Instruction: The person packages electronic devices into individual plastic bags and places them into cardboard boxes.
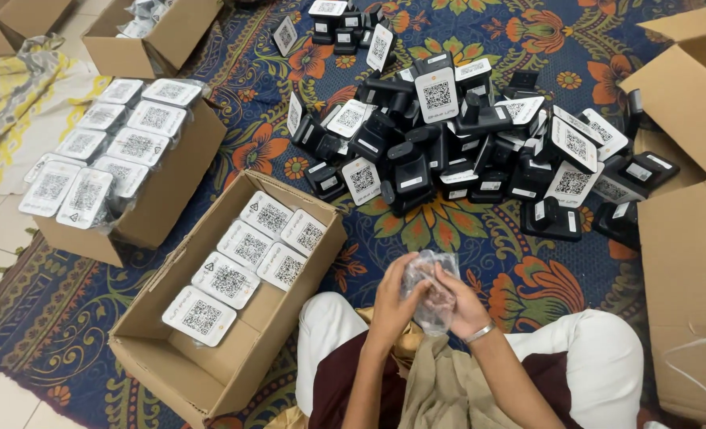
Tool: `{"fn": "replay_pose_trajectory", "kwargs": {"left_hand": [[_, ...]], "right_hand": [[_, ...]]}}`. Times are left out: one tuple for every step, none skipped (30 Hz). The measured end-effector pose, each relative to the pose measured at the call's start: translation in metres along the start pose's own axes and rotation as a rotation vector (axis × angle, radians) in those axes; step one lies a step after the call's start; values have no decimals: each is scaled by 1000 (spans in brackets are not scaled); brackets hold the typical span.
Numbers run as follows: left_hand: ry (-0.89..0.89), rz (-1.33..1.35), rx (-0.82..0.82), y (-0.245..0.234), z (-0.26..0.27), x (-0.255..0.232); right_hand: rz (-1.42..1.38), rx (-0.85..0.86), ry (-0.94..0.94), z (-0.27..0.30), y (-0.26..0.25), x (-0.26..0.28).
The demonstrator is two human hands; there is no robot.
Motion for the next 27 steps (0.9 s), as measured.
{"fn": "replay_pose_trajectory", "kwargs": {"left_hand": [[0, 1, 1, -3, -2, -4], [-51, 81, 27, -1, -2, -4], [-103, 160, 54, 1, -3, -4], [-104, 161, 51, -1, -1, -1], [-120, 176, 17, -6, 0, 4], [-136, 189, -19, -11, 1, 9], [-137, 188, -21, -16, 3, 13], [-112, 123, -45, -25, 4, 16], [-88, 57, -68, -34, 5, 18], [-93, 56, -72, -37, 7, 23], [-86, 55, -145, -46, 10, 28], [-75, 52, -218, -55, 12, 33], [-78, 49, -223, -59, 12, 33], [-125, 115, -242, -62, 12, 38], [-172, 182, -261, -64, 12, 42], [-174, 180, -266, -60, 17, 56], [-229, 150, -237, -54, 22, 74], [-284, 119, -208, -48, 27, 92], [-286, 119, -213, -45, 33, 96], [-269, 142, -201, -40, 35, 100], [-253, 165, -189, -36, 37, 103], [-256, 165, -191, -36, 36, 101], [-274, 215, -206, -36, 35, 101], [-290, 265, -222, -36, 34, 100], [-290, 264, -225, -39, 32, 103], [-274, 275, -312, -48, 32, 105], [-257, 286, -398, -57, 32, 107]], "right_hand": [[-1, -1, -1, 2, 4, 2], [-52, -5, 51, 4, 6, -1], [-104, -10, 103, 7, 9, -4], [-102, -10, 105, 7, 8, -4], [-88, 78, 98, 8, 15, -2], [-74, 169, 91, 9, 23, -1], [-72, 170, 93, 13, 32, 4], [-9, 161, 75, 17, 41, 10], [54, 152, 56, 21, 49, 17], [55, 152, 63, 21, 44, 17], [96, 184, 7, 22, 42, 22], [137, 217, -51, 23, 41, 28], [138, 220, -46, 24, 48, 28], [195, 200, -110, 27, 55, 35], [252, 180, -175, 31, 61, 43], [254, 183, -171, 31, 62, 40], [331, 129, -185, 31, 60, 39], [409, 76, -201, 32, 59, 38], [411, 79, -197, 34, 63, 38], [418, 110, -170, 35, 70, 35], [425, 142, -143, 36, 77, 33], [425, 142, -140, 39, 79, 33], [461, 106, -106, 41, 79, 32], [498, 72, -74, 42, 79, 30], [499, 74, -72, 37, 71, 29], [528, 56, -106, 34, 63, 30], [557, 39, -141, 31, 54, 32]]}}
Point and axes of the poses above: each hand's wrist, its own z-axis away from the middle knuckle, its own y-axis out of the palm, x = y × z, the point moved 9 cm from there along -z, towards the middle knuckle, and after that the axes turned 11 degrees about y, right-handed, at the moved point
